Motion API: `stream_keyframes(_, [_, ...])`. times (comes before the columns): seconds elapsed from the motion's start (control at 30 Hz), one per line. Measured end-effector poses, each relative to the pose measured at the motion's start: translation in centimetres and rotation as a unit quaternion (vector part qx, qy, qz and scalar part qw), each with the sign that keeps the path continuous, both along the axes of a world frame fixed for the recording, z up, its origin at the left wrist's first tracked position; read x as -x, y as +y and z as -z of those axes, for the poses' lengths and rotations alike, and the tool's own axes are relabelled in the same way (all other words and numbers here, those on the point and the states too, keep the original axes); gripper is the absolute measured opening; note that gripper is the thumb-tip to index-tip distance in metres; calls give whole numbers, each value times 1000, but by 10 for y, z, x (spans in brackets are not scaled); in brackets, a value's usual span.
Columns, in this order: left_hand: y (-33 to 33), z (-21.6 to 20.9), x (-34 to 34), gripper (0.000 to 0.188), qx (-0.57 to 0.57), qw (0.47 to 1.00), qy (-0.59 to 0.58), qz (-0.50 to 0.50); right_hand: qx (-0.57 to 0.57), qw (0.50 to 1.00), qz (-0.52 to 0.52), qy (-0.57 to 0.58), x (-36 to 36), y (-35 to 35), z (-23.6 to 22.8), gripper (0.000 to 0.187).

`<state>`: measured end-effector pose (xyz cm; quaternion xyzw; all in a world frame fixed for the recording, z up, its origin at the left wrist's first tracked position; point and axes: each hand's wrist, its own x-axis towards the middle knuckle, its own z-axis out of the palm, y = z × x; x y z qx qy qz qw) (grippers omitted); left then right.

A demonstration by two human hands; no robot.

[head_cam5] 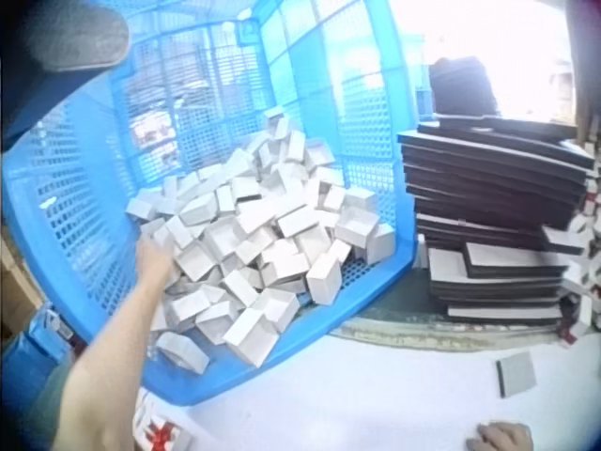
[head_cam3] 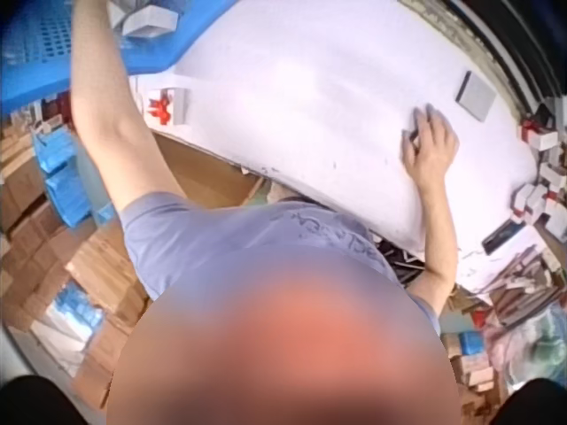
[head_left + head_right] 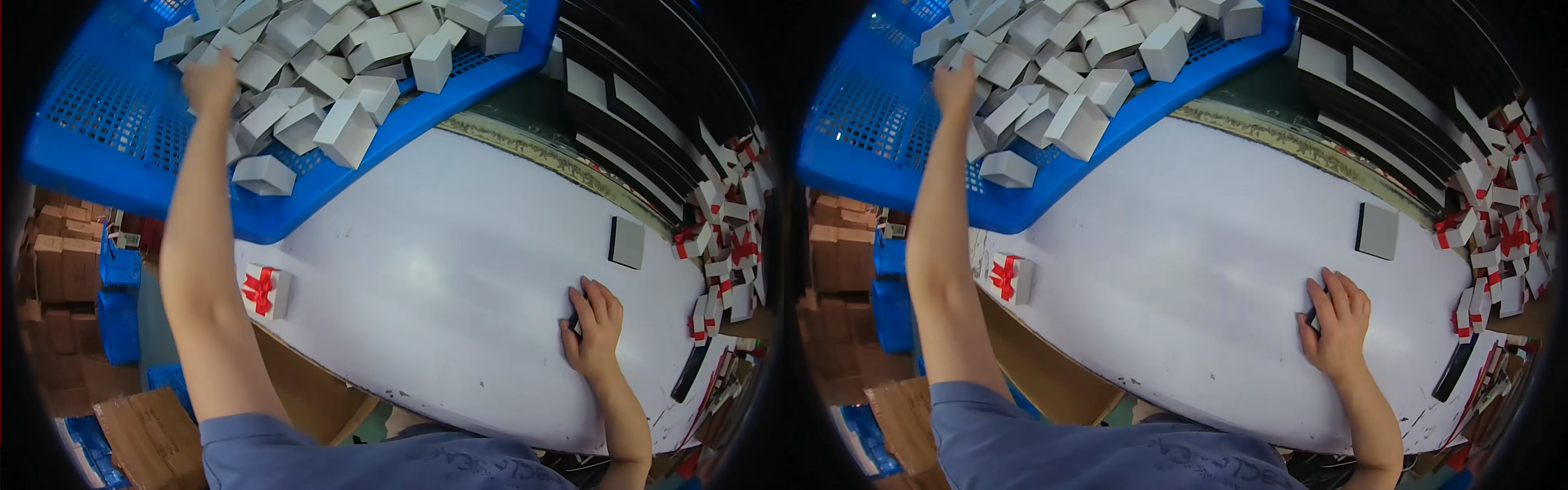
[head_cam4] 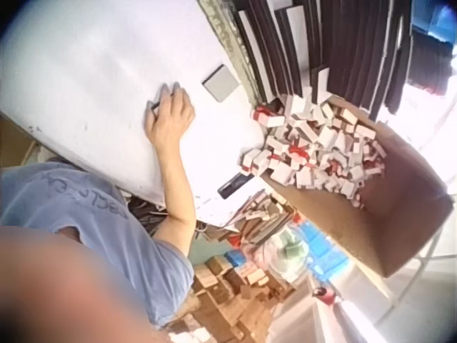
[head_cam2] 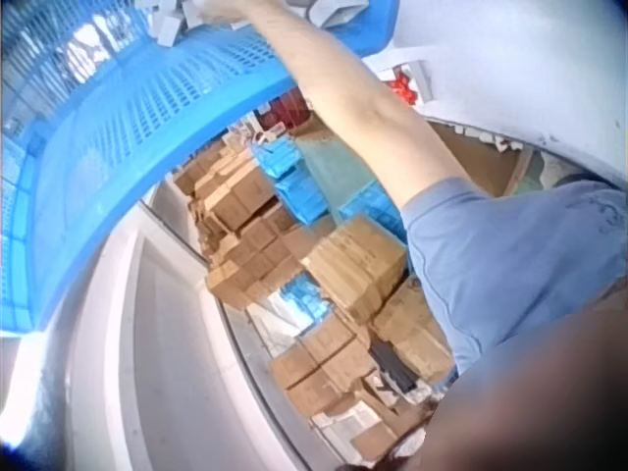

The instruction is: Assembling and packaging small white gift boxes with red bows by placing cardboard inserts and lids.

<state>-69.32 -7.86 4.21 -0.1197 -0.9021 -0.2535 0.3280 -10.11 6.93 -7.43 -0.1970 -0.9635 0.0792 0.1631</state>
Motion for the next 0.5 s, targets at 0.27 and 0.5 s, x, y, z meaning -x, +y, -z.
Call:
stream_keyframes(0.27, [6,-9,57,87,107,945,-309,19,12,1000,5,-18,4,5,-2,46])
stream_keyframes(0.5, [-33,14,177,90,-347,-329,-825,300,25,999,-19,-9,11,5,-3,48])
